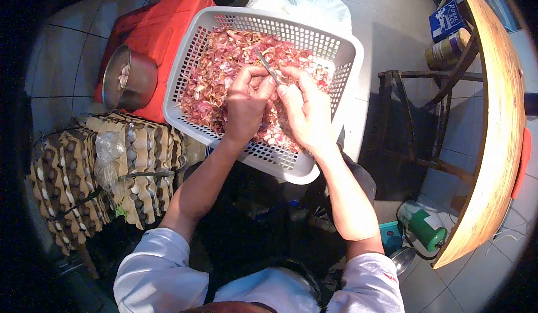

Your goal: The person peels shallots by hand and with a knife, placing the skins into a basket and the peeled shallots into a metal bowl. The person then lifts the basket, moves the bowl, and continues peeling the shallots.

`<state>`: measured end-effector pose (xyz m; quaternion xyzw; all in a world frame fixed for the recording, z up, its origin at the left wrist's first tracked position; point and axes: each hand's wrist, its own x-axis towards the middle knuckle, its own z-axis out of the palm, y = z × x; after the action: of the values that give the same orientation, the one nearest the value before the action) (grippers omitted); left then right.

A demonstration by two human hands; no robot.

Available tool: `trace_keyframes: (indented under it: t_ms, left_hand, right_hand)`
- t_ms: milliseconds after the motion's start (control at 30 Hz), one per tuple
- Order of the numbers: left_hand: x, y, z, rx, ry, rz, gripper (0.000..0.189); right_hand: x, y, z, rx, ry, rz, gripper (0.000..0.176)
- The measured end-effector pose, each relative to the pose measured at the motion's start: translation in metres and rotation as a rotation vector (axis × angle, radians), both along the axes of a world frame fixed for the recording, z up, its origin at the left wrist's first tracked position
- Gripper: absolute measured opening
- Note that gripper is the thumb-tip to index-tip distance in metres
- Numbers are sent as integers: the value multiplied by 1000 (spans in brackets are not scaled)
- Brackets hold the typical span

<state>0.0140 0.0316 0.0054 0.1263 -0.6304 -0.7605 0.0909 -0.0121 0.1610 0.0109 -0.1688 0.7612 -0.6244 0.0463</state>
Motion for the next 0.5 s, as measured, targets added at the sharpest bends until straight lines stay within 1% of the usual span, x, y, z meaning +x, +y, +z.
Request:
trace_keyframes:
  t_ms: [33, 133, 233, 267, 367, 400, 433, 500]
  left_hand:
    - [0, 1, 0, 0, 15, 7, 12]
    - [0, 8, -7, -260, 132, 69, 12]
    - [4, 12, 4, -147, 54, 55, 12]
    - [4, 6, 0, 27, 109, -12, 12]
    - [7, 2, 6, 110, 27, 5, 12]
    - [12, -1, 4, 135, 59, 6, 13]
    - [18, -3, 2, 137, 62, 40, 13]
    - [38, -20, 9, 138, -58, 50, 14]
  right_hand:
    - [0, -2, -2, -1, 39, -16, 29]
    - [0, -3, 1, -14, -95, -39, 28]
    - [-5, -2, 2, -305, -360, 10, 28]
    - [-6, 1, 5, -401, -458, 66, 30]
    - [-9, 9, 3, -557, -535, 153, 32]
    - [-7, 10, 4, -537, -528, 123, 34]
    - [-6, 14, 5, -473, -487, 90, 40]
    - [-5, 17, 1, -289, -352, -9, 47]
